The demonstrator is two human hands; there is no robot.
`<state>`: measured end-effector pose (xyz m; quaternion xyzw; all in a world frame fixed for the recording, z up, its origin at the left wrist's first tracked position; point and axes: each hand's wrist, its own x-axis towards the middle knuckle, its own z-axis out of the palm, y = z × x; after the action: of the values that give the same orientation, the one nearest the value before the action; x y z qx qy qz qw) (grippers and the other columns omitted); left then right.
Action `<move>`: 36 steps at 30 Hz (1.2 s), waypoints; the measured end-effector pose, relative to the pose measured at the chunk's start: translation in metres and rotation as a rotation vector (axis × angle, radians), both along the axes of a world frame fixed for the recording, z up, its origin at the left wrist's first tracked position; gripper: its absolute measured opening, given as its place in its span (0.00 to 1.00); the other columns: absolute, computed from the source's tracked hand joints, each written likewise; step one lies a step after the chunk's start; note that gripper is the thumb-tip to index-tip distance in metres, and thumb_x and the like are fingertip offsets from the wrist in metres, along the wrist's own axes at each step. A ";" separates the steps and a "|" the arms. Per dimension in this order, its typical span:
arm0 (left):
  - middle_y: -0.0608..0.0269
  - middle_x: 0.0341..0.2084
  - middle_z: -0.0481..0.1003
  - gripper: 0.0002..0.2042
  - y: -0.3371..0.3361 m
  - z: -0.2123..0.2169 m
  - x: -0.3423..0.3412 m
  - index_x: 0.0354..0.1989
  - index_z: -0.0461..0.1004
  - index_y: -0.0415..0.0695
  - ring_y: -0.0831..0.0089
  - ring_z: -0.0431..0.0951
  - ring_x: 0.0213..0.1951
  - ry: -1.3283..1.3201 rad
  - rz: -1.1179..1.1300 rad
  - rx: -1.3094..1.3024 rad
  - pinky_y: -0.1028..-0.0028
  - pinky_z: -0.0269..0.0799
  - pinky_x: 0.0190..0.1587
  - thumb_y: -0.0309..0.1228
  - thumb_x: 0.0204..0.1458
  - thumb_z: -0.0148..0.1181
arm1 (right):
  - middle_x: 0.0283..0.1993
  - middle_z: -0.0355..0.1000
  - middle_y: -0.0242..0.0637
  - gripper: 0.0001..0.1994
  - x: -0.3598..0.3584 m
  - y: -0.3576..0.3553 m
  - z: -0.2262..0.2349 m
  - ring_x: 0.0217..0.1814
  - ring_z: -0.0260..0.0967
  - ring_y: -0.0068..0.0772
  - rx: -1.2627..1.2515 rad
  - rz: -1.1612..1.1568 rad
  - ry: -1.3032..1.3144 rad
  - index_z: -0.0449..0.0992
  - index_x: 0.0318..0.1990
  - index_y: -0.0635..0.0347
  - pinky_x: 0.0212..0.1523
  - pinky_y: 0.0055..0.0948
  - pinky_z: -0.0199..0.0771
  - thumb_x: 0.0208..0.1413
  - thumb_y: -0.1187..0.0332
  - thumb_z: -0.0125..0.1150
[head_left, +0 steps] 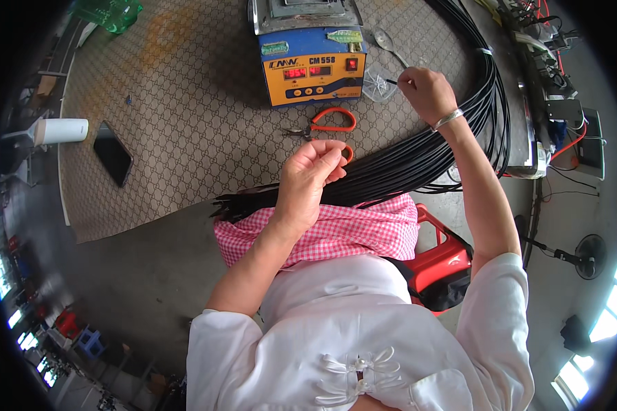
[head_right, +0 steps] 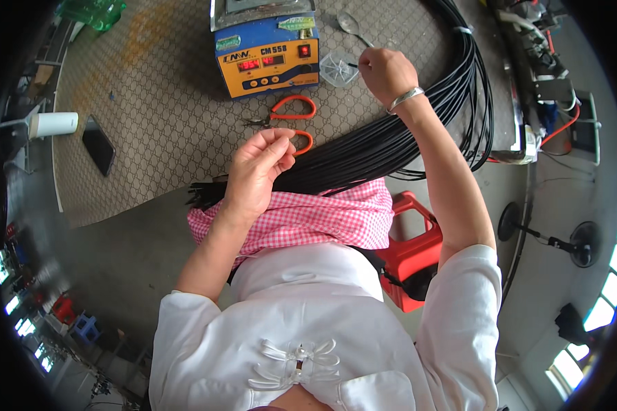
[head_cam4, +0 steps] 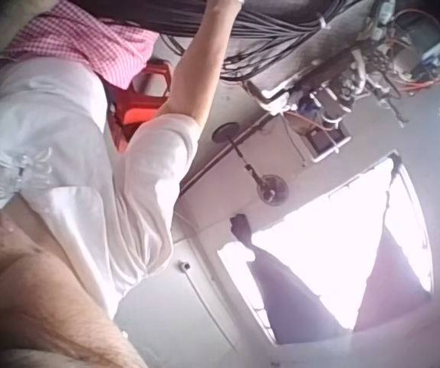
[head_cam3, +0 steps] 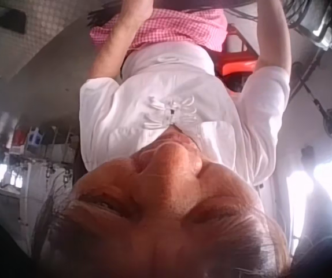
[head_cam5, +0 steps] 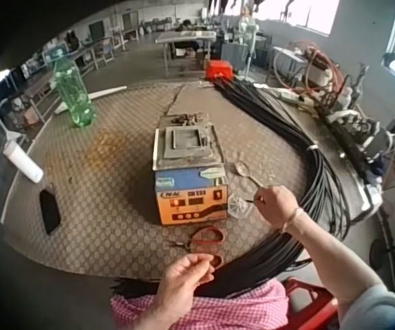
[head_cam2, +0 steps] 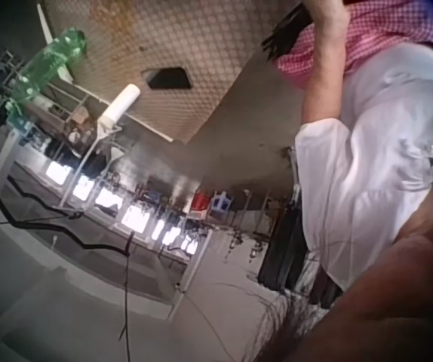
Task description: Strip insulation from black wires and attach small components at a manual assembly station.
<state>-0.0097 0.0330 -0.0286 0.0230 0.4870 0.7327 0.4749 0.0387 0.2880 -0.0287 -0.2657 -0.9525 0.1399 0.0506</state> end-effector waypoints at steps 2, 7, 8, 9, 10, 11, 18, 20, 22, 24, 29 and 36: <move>0.68 0.27 0.72 0.07 -0.001 -0.001 -0.001 0.38 0.71 0.41 0.83 0.70 0.29 -0.008 -0.006 0.012 0.83 0.67 0.35 0.28 0.52 0.52 | 0.25 0.72 0.41 0.08 -0.002 -0.001 0.003 0.29 0.71 0.41 0.017 0.006 -0.041 0.76 0.29 0.60 0.33 0.33 0.70 0.45 0.67 0.54; 0.69 0.27 0.72 0.07 -0.004 -0.003 -0.002 0.38 0.71 0.41 0.83 0.70 0.28 -0.026 -0.012 0.020 0.83 0.67 0.35 0.27 0.52 0.53 | 0.28 0.72 0.41 0.06 -0.001 0.001 0.011 0.31 0.70 0.43 0.008 0.073 -0.002 0.76 0.28 0.58 0.34 0.35 0.70 0.44 0.69 0.54; 0.69 0.27 0.72 0.07 -0.005 -0.003 -0.003 0.37 0.71 0.41 0.83 0.70 0.28 -0.023 -0.015 0.020 0.83 0.67 0.35 0.27 0.52 0.53 | 0.28 0.72 0.40 0.06 0.002 0.004 0.012 0.32 0.70 0.43 0.008 0.100 0.022 0.76 0.28 0.58 0.35 0.35 0.69 0.44 0.70 0.55; 0.69 0.27 0.72 0.07 -0.005 -0.003 -0.003 0.37 0.71 0.41 0.83 0.70 0.28 -0.020 -0.018 0.020 0.83 0.67 0.35 0.27 0.51 0.53 | 0.29 0.71 0.40 0.05 0.005 0.006 0.013 0.32 0.70 0.43 0.007 0.128 0.047 0.76 0.28 0.58 0.35 0.35 0.69 0.44 0.70 0.55; 0.69 0.27 0.72 0.07 -0.006 -0.003 -0.004 0.37 0.71 0.41 0.83 0.70 0.28 -0.018 -0.020 0.016 0.83 0.67 0.35 0.27 0.51 0.53 | 0.29 0.71 0.39 0.05 0.006 0.006 0.012 0.33 0.69 0.43 0.017 0.139 0.063 0.76 0.28 0.58 0.35 0.35 0.69 0.43 0.71 0.56; 0.69 0.27 0.72 0.07 -0.007 -0.004 -0.004 0.37 0.71 0.41 0.83 0.70 0.29 -0.016 -0.023 0.012 0.83 0.67 0.35 0.27 0.51 0.53 | 0.29 0.70 0.39 0.04 0.008 0.007 0.012 0.33 0.69 0.42 0.027 0.150 0.079 0.76 0.28 0.58 0.35 0.35 0.68 0.43 0.72 0.57; 0.69 0.27 0.71 0.07 -0.010 -0.002 -0.004 0.38 0.71 0.41 0.83 0.69 0.29 -0.008 -0.027 -0.023 0.83 0.67 0.35 0.27 0.52 0.53 | 0.29 0.69 0.40 0.06 0.000 0.003 0.018 0.34 0.68 0.41 0.154 0.192 -0.089 0.76 0.26 0.58 0.35 0.35 0.68 0.47 0.69 0.53; 0.69 0.26 0.71 0.07 -0.011 -0.004 -0.004 0.38 0.71 0.41 0.83 0.69 0.28 -0.018 -0.024 -0.029 0.83 0.67 0.35 0.27 0.52 0.53 | 0.30 0.70 0.41 0.07 -0.006 0.006 0.016 0.35 0.69 0.42 0.194 0.208 -0.151 0.75 0.26 0.60 0.36 0.35 0.69 0.48 0.69 0.51; 0.68 0.27 0.72 0.07 -0.012 -0.007 -0.005 0.37 0.71 0.40 0.83 0.70 0.29 -0.018 -0.024 -0.029 0.83 0.67 0.35 0.28 0.52 0.52 | 0.30 0.71 0.43 0.09 -0.011 0.008 0.016 0.35 0.69 0.43 0.208 0.210 -0.216 0.75 0.27 0.62 0.36 0.36 0.69 0.48 0.68 0.50; 0.66 0.28 0.72 0.07 -0.014 -0.010 -0.005 0.37 0.71 0.40 0.83 0.71 0.29 -0.009 -0.027 -0.026 0.84 0.68 0.34 0.29 0.52 0.52 | 0.30 0.72 0.46 0.10 -0.017 0.007 0.016 0.35 0.70 0.44 0.196 0.198 -0.284 0.75 0.27 0.64 0.37 0.37 0.70 0.47 0.68 0.49; 0.66 0.27 0.72 0.08 -0.015 -0.012 -0.005 0.37 0.71 0.40 0.83 0.70 0.28 -0.025 -0.041 -0.025 0.84 0.67 0.34 0.29 0.52 0.52 | 0.28 0.72 0.47 0.11 -0.022 0.010 0.011 0.33 0.70 0.47 0.215 0.205 -0.311 0.75 0.27 0.65 0.35 0.37 0.71 0.46 0.68 0.48; 0.69 0.26 0.71 0.06 -0.020 -0.016 -0.008 0.37 0.71 0.41 0.83 0.68 0.29 -0.074 -0.033 -0.018 0.83 0.66 0.35 0.28 0.52 0.52 | 0.25 0.72 0.41 0.08 -0.017 0.017 0.058 0.27 0.71 0.35 -0.113 0.228 -0.015 0.76 0.27 0.62 0.30 0.29 0.70 0.44 0.67 0.56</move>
<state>-0.0177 0.0127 -0.0444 -0.0004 0.4754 0.7206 0.5048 0.0221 0.3049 0.0292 -0.1593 -0.9675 0.1960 0.0120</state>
